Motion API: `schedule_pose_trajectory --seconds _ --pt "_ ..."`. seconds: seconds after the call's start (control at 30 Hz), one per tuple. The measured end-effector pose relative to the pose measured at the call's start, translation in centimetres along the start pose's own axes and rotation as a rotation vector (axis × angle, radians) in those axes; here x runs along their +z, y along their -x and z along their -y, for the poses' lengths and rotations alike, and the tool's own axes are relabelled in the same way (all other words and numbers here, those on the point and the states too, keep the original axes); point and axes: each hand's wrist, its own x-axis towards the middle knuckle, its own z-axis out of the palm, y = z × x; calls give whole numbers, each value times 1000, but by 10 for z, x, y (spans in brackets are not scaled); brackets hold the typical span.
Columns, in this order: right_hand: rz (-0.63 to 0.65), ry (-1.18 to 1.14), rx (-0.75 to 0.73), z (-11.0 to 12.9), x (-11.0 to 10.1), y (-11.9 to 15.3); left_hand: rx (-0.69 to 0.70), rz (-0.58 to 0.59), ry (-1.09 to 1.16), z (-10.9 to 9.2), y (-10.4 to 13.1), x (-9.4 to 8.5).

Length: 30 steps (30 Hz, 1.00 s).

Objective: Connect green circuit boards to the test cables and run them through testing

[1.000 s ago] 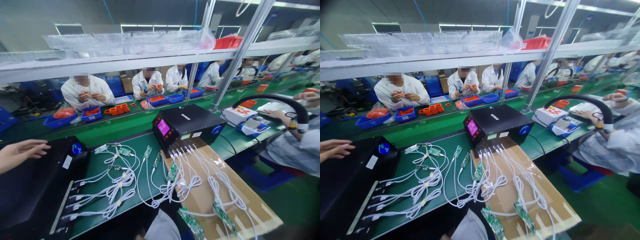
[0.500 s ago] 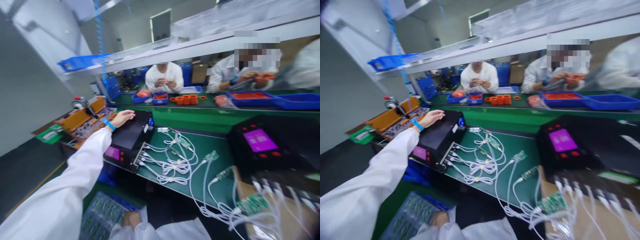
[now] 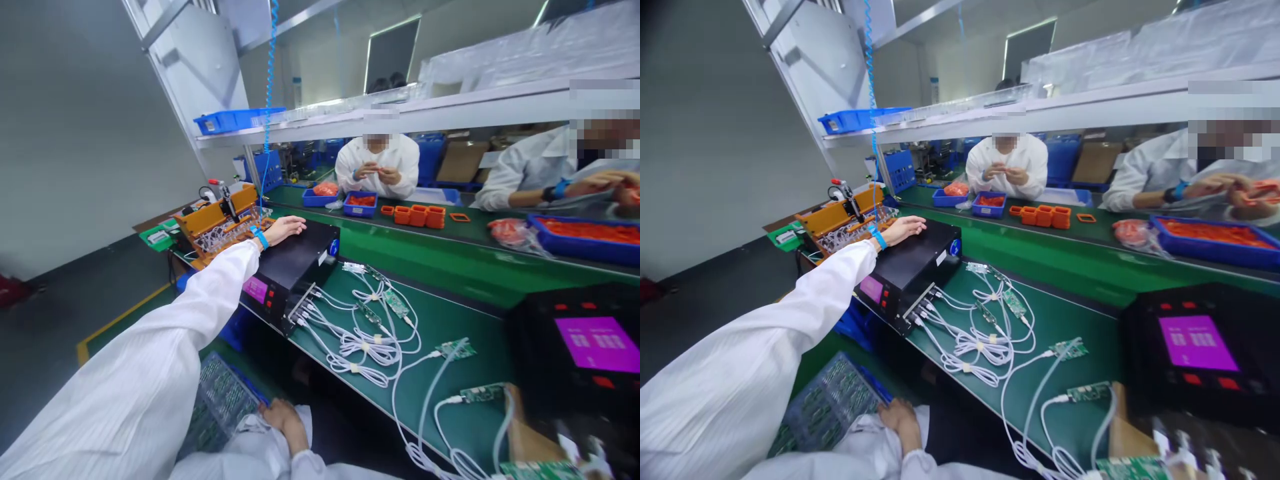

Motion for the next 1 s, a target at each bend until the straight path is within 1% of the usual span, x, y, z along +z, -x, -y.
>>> schedule_pose_trajectory --seconds 0.07,0.13,0.33,0.47,0.63,0.73,0.8,0.87,0.9,0.97,1.0 --pt "29 30 29 -4 3 12 3 -26 5 0 1 1" --pt "44 40 27 -4 5 22 1 -51 0 0 2 3" --pt "60 18 -35 10 17 42 -18 -101 -66 -2 3 8" --pt "79 -16 -51 11 34 61 -25 -119 -103 -4 2 10" --pt "68 -165 -100 -2 62 104 -35 -141 -115 -1 0 7" --pt "67 -219 -137 2 69 125 -10 -139 -107 3 -3 3" --pt "90 -233 -175 9 72 131 3 -133 -104 4 -3 1" --pt "118 -246 -233 13 80 133 0 -120 -115 5 -3 1" --pt "125 -253 -259 12 86 134 -7 -108 -128 4 -3 1" --pt "104 -276 -278 2 101 134 -22 -83 -159 2 -2 2" --pt "79 -280 -251 -6 109 134 -28 -69 -173 1 -2 2"
